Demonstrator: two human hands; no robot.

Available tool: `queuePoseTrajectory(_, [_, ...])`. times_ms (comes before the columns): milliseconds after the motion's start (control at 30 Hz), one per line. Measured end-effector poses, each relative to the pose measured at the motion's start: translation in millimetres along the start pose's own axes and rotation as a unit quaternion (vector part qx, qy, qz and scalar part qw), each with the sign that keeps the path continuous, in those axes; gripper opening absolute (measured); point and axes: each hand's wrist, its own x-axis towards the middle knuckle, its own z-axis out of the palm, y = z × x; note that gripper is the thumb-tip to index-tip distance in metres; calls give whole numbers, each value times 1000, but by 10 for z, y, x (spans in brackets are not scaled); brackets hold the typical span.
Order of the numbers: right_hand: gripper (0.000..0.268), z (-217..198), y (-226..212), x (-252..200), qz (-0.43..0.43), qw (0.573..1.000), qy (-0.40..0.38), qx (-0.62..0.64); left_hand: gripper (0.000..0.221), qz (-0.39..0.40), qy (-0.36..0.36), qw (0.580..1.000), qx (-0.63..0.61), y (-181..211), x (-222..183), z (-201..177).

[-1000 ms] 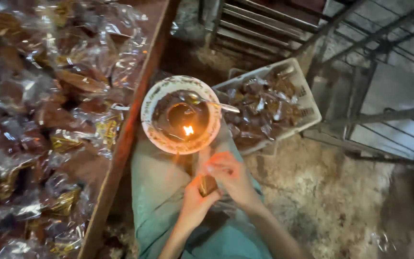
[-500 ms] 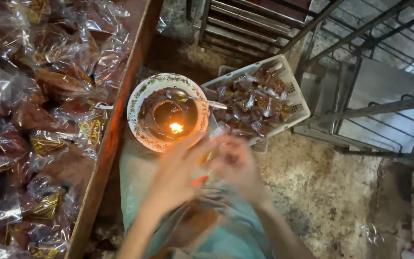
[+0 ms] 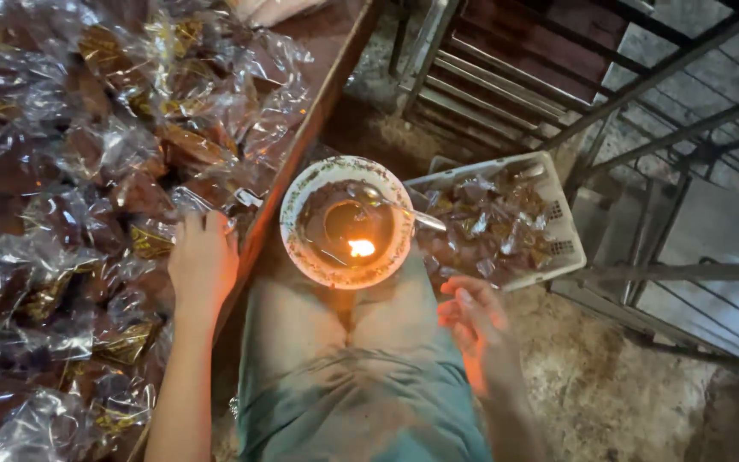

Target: Sealing plastic bags containing food items using a candle flame

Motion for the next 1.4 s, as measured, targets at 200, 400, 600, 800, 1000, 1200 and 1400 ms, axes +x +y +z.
queuePoseTrajectory(200, [28, 152, 80, 4, 0, 998, -44, -42, 23, -170, 21, 950, -261, -168, -295, -236])
queuePoseTrajectory(400, [24, 430, 238, 10, -14, 990, -125, -70, 13, -337, 160, 688, -623, -394, -584, -40])
queuePoseTrajectory(600, [27, 1272, 263, -354, -123, 922, -266, -252, 26, -378, 195, 352, -834, 100, -708, -467])
queuePoseTrajectory(800, [51, 1562, 205, -475, -182, 870, -339, -309, 46, -295, 62, 246, -921, 823, -879, -860])
queuePoseTrajectory(1000, [13, 1099, 161, -599, -243, 884, -275, -291, 48, -281, 29, 239, -929, 1084, -888, -889])
queuePoseTrajectory(1200, [36, 790, 341, -709, -320, 839, -232, -375, 52, -227, -63, 257, -937, 1293, -946, -1016])
queuePoseTrajectory(1400, [30, 849, 162, -794, -347, 833, -205, -380, 51, -302, -72, 327, -893, 1411, -906, -1062])
